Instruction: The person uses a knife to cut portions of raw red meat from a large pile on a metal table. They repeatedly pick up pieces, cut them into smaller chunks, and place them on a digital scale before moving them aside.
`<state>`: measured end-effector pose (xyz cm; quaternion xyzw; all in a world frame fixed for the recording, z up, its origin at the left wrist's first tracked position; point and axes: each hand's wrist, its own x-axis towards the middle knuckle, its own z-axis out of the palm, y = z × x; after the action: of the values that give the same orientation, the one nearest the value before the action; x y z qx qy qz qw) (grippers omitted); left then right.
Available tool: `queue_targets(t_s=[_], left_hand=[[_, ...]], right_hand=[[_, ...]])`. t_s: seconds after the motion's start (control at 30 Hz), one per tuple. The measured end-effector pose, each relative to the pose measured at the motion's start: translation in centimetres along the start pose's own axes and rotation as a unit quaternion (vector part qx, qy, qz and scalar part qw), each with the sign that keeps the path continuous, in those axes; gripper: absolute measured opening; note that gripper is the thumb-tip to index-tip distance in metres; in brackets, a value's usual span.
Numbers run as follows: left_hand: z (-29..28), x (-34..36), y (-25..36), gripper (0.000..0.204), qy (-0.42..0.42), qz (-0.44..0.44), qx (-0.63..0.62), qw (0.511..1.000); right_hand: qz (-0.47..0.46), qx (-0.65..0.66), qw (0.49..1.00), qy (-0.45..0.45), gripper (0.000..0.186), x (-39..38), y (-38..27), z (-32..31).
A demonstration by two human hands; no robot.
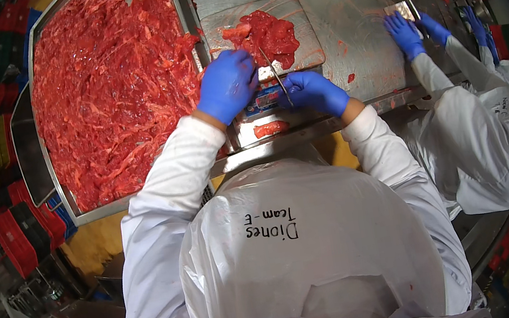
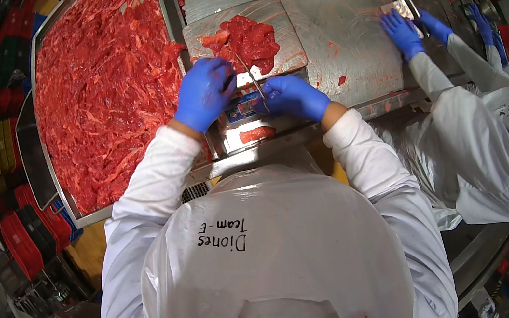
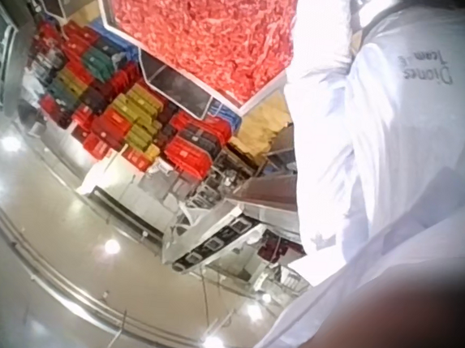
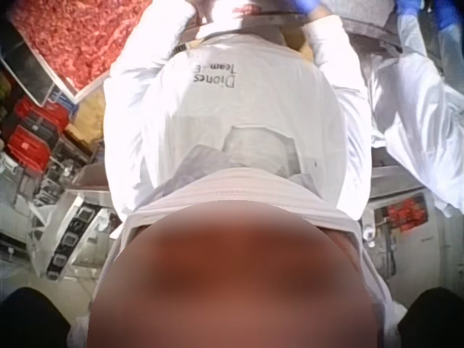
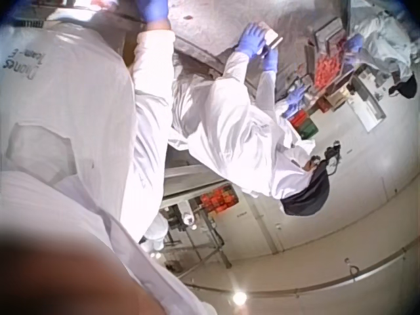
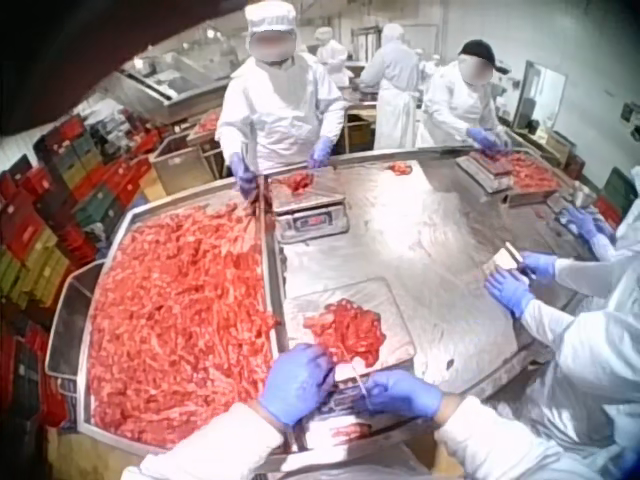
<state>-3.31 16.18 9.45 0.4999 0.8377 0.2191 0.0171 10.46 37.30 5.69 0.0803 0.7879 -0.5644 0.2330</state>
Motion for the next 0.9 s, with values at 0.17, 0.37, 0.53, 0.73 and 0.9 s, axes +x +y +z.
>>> queue_targets(t_s=[0.17, 0.37, 0.53, 0.73, 0.9], left_hand=[[-0.1, -3.6, -0.9, 0.017, 0.062, -0.001, -0.073, 0.995], [-0.9, -4.8, -0.1, 0.017, 0.008, -0.020, -0.015, 1.000], [-0.5, -11.7, -5.0, 0.023, 0.025, -0.215, -0.031, 0.976], [-0.8, -12.7, -5.8, 0.025, 0.100, -0.298, -0.101, 0.944], [-2.1, -11.6, -5.9, 0.023, 0.121, -0.282, -0.094, 0.947]], right_hand=[[0.176, 0.469, 0.865, -0.026, 0.018, -3.2, -2.7, 0.1], [0.054, 0.230, 0.971, -0.025, 0.020, 0.9, -4.1, 0.0], [0.036, 0.281, 0.958, -0.039, 0.023, 0.5, -4.9, 0.8], [0.032, 0.333, 0.942, 0.004, 0.033, 2.5, -6.7, 0.3], [0.034, 0.330, 0.943, 0.007, 0.031, 2.6, -6.7, 1.6]])
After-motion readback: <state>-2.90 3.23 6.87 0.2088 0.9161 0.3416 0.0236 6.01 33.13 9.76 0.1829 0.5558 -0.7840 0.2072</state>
